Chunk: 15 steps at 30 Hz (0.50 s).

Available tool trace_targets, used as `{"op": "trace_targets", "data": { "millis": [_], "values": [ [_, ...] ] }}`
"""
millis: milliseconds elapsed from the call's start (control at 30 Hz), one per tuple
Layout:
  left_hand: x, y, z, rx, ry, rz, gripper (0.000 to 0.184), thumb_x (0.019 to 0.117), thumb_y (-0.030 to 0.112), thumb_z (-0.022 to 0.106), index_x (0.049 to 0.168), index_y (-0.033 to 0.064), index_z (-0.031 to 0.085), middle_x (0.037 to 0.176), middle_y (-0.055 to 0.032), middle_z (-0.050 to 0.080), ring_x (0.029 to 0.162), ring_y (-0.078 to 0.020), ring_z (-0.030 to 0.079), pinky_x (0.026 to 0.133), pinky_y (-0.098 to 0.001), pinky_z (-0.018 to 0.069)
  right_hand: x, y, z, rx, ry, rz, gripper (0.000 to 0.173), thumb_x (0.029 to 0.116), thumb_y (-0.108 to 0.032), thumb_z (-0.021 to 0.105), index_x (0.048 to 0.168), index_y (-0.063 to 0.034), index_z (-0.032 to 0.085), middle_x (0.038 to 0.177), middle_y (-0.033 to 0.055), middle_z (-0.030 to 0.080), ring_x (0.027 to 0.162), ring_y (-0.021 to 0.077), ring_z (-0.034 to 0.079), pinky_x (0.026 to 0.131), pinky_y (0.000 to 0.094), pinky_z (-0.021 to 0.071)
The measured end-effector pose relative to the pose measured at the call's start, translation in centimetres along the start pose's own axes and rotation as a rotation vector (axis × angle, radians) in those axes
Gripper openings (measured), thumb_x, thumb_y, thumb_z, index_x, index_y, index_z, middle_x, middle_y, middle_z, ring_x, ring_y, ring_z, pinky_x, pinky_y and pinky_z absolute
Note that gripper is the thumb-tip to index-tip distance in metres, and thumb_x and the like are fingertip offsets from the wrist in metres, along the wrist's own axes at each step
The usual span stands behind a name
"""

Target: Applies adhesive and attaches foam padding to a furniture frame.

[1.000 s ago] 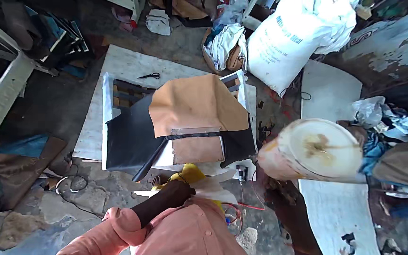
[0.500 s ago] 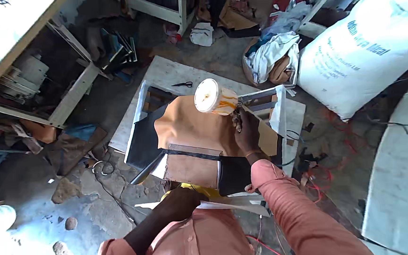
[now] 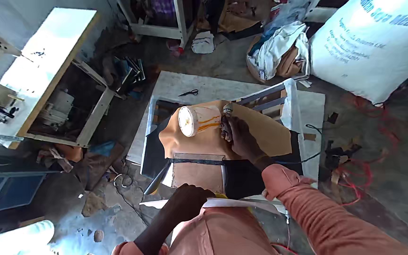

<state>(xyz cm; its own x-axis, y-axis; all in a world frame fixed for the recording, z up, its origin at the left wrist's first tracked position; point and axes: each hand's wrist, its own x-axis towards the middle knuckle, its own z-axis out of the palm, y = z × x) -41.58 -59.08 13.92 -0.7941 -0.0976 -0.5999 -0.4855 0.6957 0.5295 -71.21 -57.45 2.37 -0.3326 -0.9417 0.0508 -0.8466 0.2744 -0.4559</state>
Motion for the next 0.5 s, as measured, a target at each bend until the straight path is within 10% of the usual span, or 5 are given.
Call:
{"op": "trace_targets", "data": {
  "millis": [133,300,500],
  "values": [
    [-0.7,-1.1,-0.6,0.028,-0.001,0.015,0.036,0.1089,0.024,0.040,0.139,0.0256,0.060,0.122,-0.0090,0.071,0.114,-0.0324,0.066,0.098,-0.0571,0.0483,-0.8,0.7,0.6,0.056,0.033,-0.058,0.116,0.0664,0.009,0.079,0.164,-0.0121,0.020,0.166,0.0223,0.025,0.149,0.0414,0.033,0.118,0.0548,0.0382],
    [-2.1,-3.2,-0.7,-0.006,0.004,0.026,0.036,0.1091,0.026,0.040,0.139,0.0244,0.060,0.123,-0.0102,0.071,0.115,-0.0330,0.066,0.099,-0.0588,0.0482,-1.7,0.8,1.0,0.105,0.093,-0.037,0.115,0.0625,0.012,0.078,0.162,-0.0074,0.025,0.164,0.0238,0.028,0.150,0.0414,0.032,0.122,0.0543,0.0320],
    [-2.8,-6.1,-0.4,-0.058,0.026,-0.010,0.036,0.1088,0.028,0.042,0.138,0.0245,0.062,0.122,-0.0102,0.072,0.114,-0.0315,0.068,0.096,-0.0600,0.0509,-2.1,1.3,1.3,0.079,0.055,0.086,0.096,0.0777,0.003,0.074,0.161,-0.0165,0.032,0.164,0.0241,0.029,0.147,0.0439,0.035,0.117,0.0576,0.0377]
  ]
}}
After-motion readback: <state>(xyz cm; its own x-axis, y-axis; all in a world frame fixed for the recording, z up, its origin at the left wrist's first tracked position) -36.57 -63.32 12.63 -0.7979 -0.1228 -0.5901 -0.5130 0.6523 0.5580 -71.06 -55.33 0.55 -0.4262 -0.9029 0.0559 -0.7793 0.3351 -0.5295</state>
